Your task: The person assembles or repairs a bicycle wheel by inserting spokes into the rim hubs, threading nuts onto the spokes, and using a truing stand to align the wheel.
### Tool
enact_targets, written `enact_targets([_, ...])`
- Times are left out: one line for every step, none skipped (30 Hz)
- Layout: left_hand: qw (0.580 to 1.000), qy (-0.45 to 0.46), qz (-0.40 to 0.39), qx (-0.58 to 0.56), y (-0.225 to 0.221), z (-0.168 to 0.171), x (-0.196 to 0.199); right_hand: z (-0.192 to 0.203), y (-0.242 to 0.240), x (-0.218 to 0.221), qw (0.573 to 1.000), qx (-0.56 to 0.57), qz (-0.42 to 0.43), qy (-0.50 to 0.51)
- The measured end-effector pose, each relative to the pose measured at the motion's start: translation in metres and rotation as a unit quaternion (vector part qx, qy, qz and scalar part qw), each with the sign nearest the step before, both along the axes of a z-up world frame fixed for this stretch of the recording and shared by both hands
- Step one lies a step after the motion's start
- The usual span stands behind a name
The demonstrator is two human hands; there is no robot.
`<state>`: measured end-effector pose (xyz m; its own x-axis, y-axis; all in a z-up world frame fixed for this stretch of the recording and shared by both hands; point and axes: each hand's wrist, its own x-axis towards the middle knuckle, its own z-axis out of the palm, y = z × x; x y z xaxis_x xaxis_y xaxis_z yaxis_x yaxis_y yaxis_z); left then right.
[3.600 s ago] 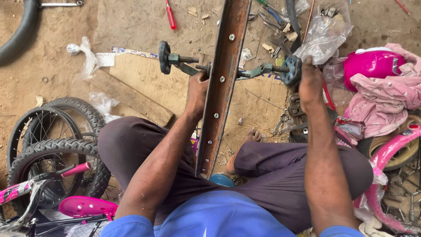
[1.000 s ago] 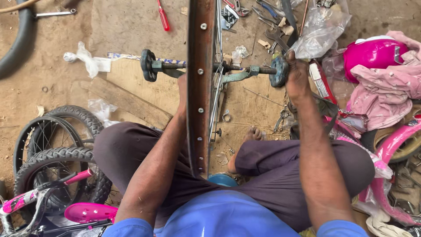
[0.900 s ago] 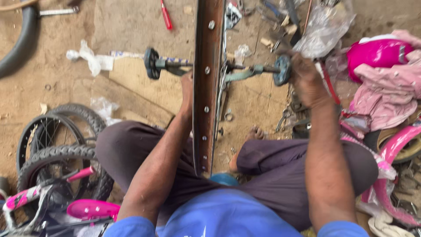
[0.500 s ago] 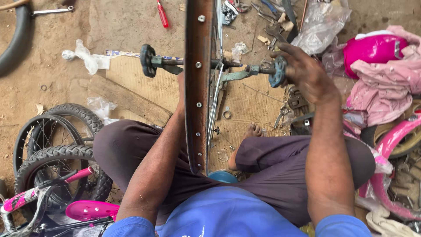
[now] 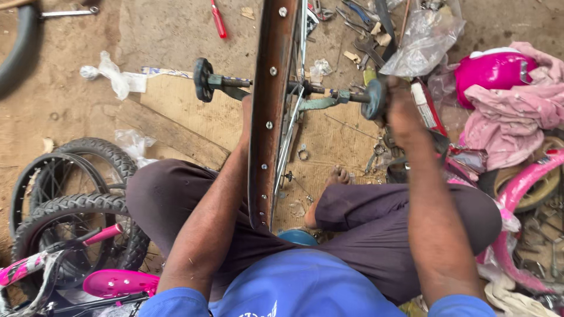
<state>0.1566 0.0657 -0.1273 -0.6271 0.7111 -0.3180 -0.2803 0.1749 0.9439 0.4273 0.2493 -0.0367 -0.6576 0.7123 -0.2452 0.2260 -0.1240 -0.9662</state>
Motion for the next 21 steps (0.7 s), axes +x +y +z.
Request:
enact_targets([0.986, -0.153, 0.02, 0.056, -0.001, 0.005, -0.001, -0.009, -0.002, -0.003, 0.998, -0.011, -0.055, -0.028])
enact_targets([0.986, -0.154, 0.016, 0.056, 0.001, 0.008, 0.0, -0.009, -0.003, 0.0, 0.998, -0.014, -0.056, -0.015])
enact_targets([0.996, -0.074, -0.002, 0.042, 0.002, 0.011, -0.002, -0.004, -0.004, 0.003, 0.999, -0.022, -0.031, 0.022])
enact_targets([0.999, 0.006, -0.019, 0.028, 0.003, 0.012, -0.003, 0.004, -0.006, 0.007, 0.997, -0.038, -0.011, 0.06])
enact_targets([0.999, 0.005, -0.02, 0.026, 0.0, 0.011, -0.002, 0.013, -0.009, 0.012, 0.997, -0.031, 0.016, 0.07])
enact_targets([0.999, 0.009, -0.02, -0.031, -0.004, 0.009, 0.0, 0.018, -0.011, 0.013, 0.997, 0.0, 0.042, 0.062])
enact_targets([0.996, 0.012, -0.023, -0.087, -0.005, 0.006, 0.003, 0.02, -0.014, 0.015, 0.997, 0.033, 0.053, 0.043])
enact_targets([0.996, 0.011, -0.026, -0.087, -0.007, 0.0, 0.004, 0.018, -0.015, 0.017, 0.99, 0.107, 0.078, 0.051])
enact_targets([0.998, -0.002, -0.041, -0.037, -0.01, -0.008, 0.005, 0.011, -0.015, 0.015, 0.991, 0.106, 0.073, 0.048])
enact_targets([0.998, -0.016, -0.055, 0.013, -0.015, -0.017, 0.005, 0.002, -0.012, 0.008, 0.997, 0.057, 0.014, 0.042])
enact_targets([0.995, -0.026, -0.069, 0.063, -0.018, -0.024, 0.001, -0.003, -0.011, 0.004, 0.998, 0.007, -0.041, 0.036])
enact_targets([0.994, -0.027, -0.071, 0.075, -0.018, -0.031, -0.002, -0.001, -0.013, 0.007, 0.998, 0.007, -0.045, 0.037])
enact_targets([0.995, -0.026, -0.072, 0.071, -0.02, -0.036, -0.004, 0.006, -0.016, 0.008, 0.996, -0.039, -0.029, 0.076])
enact_targets([0.995, -0.024, -0.07, 0.065, -0.02, -0.04, -0.006, 0.014, -0.019, 0.008, 0.99, -0.086, -0.014, 0.112])
enact_targets([0.996, -0.026, -0.065, 0.055, -0.025, -0.044, -0.005, 0.021, -0.022, 0.008, 0.99, -0.09, -0.013, 0.11])
enact_targets([0.997, -0.027, -0.06, 0.045, -0.029, -0.047, -0.004, 0.027, -0.024, 0.007, 0.994, 0.006, 0.029, 0.103])
enact_targets([0.997, -0.026, -0.058, 0.041, -0.029, -0.047, -0.006, 0.031, -0.024, 0.007, 0.987, 0.106, 0.068, 0.099])
enact_targets([0.997, -0.026, -0.057, 0.038, -0.029, -0.046, -0.008, 0.026, -0.025, -0.003, 0.987, 0.106, 0.067, 0.1])
enact_targets([0.997, -0.027, -0.058, 0.039, -0.027, -0.046, -0.007, 0.017, -0.027, -0.015, 0.997, 0.03, -0.044, 0.049])
enact_targets([0.997, -0.029, -0.061, 0.038, -0.026, -0.046, -0.006, 0.013, -0.026, -0.017, 0.987, -0.048, -0.151, -0.004])
enact_targets([0.997, -0.024, -0.062, 0.042, -0.021, -0.046, -0.009, 0.014, -0.023, -0.016, 0.987, -0.046, -0.151, 0.0])
